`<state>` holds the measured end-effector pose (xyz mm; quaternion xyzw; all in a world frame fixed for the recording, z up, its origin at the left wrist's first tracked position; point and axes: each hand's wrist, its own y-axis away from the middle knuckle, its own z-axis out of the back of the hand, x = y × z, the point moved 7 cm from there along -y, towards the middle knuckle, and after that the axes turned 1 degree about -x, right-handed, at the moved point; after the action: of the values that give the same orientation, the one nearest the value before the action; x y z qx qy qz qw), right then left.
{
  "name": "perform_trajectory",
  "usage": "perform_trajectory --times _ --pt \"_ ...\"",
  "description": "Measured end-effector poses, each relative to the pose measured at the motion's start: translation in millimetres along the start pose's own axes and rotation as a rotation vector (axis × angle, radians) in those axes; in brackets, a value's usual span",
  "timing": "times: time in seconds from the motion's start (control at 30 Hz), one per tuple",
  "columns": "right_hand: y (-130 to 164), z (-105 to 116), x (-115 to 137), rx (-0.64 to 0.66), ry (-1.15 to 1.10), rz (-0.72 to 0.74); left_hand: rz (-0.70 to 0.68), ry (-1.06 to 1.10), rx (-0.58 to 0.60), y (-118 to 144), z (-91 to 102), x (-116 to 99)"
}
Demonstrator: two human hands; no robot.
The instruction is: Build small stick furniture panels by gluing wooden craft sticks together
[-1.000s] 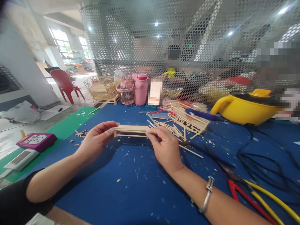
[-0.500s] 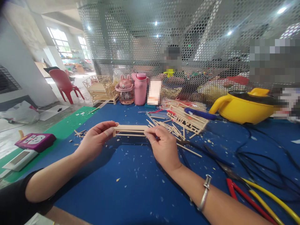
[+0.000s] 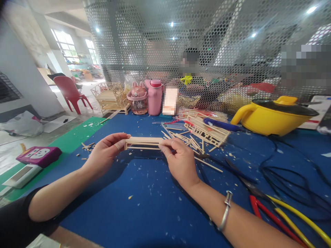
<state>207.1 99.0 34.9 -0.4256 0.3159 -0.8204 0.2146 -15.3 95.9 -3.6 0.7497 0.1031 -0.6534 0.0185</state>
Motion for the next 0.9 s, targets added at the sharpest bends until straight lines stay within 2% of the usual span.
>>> perform_trajectory --times 0.23,0.5,0.77,0.9 --pt "-0.6 -1.8 -3.7 0.006 -0.034 -0.036 -0.005 -0.001 0.003 0.5 -0.8 -2.8" --pt "-0.9 -1.7 -5.4 -0.012 -0.078 -0.051 -0.068 -0.266 0.02 5.0 -4.3 -7.4" --pt "2.8 -8.4 -20.2 0.023 -0.21 -0.268 -0.099 -0.349 0.011 4.1 -3.7 -4.4" --pt "2.6 -8.5 -20.4 0.024 -0.217 -0.303 -0.192 -0.533 -0.04 8.1 1.0 -12.7"
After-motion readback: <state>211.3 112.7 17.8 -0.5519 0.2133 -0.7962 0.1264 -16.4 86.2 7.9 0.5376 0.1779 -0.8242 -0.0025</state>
